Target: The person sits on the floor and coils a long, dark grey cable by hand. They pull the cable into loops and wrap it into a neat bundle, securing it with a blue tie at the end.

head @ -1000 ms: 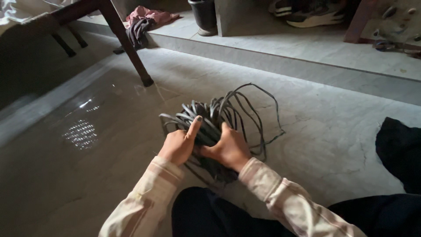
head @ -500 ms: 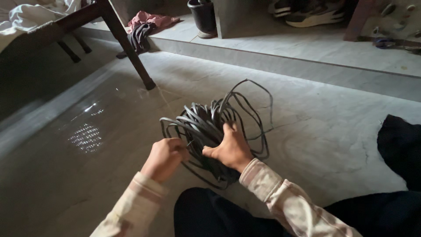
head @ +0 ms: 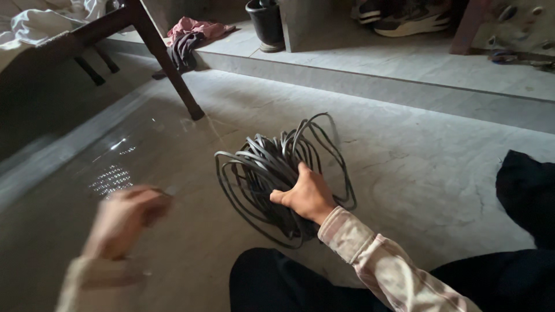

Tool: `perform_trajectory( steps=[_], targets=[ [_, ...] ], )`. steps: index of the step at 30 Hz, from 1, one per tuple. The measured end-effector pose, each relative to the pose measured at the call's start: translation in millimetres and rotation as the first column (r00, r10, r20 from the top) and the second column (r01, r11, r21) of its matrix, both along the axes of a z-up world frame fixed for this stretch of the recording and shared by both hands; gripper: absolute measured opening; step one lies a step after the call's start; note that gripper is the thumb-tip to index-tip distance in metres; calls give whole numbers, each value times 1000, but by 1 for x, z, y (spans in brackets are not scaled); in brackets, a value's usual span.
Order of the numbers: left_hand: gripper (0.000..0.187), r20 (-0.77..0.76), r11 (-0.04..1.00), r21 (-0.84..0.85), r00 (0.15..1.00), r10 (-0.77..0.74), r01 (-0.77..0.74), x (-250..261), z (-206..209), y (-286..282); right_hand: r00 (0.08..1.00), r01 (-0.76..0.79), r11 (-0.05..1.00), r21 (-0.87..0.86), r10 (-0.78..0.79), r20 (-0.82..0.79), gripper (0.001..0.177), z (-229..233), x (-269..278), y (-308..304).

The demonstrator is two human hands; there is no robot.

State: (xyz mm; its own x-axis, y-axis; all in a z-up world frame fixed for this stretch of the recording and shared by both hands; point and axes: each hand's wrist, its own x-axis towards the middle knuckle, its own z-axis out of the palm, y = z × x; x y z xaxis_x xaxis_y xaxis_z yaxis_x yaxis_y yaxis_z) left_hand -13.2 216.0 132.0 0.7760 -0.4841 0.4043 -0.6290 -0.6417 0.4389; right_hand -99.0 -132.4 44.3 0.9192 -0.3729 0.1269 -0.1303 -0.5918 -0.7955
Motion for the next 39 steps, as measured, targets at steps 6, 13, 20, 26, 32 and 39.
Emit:
perform_trajectory(
  steps=[6, 13, 20, 26, 32, 39],
  targets=[
    [17, -192, 954, -260, 976, 104, -153, -63, 108, -44, 996, -14, 1000, -22, 16, 85, 86, -5, 2, 1],
    [29, 228, 955, 26, 928, -294, 296, -91, 134, -189, 998, -34, 999, 16, 33, 51, 92, -19, 1, -4],
    [30, 396, 845, -163, 818, -417, 510, -68, 144, -299, 992, -104, 995, 1, 103, -66, 84, -13, 1, -4],
    [31, 288, 803, -71, 783, -552, 592, -47, 84, -372, 814, -37, 935, -354, 234, 532, 71, -45, 8, -6],
    [23, 238, 824, 325, 803, -546, 464, -79, 10, -432, 849, -136, 958, -252, 244, 470, 66, -70, 14, 3],
    [33, 682, 781, 395, 416, -602, 483, -72, -26, -415, 865, -159, 967, -201, 235, 444, 63, -72, 8, 3]
  ],
)
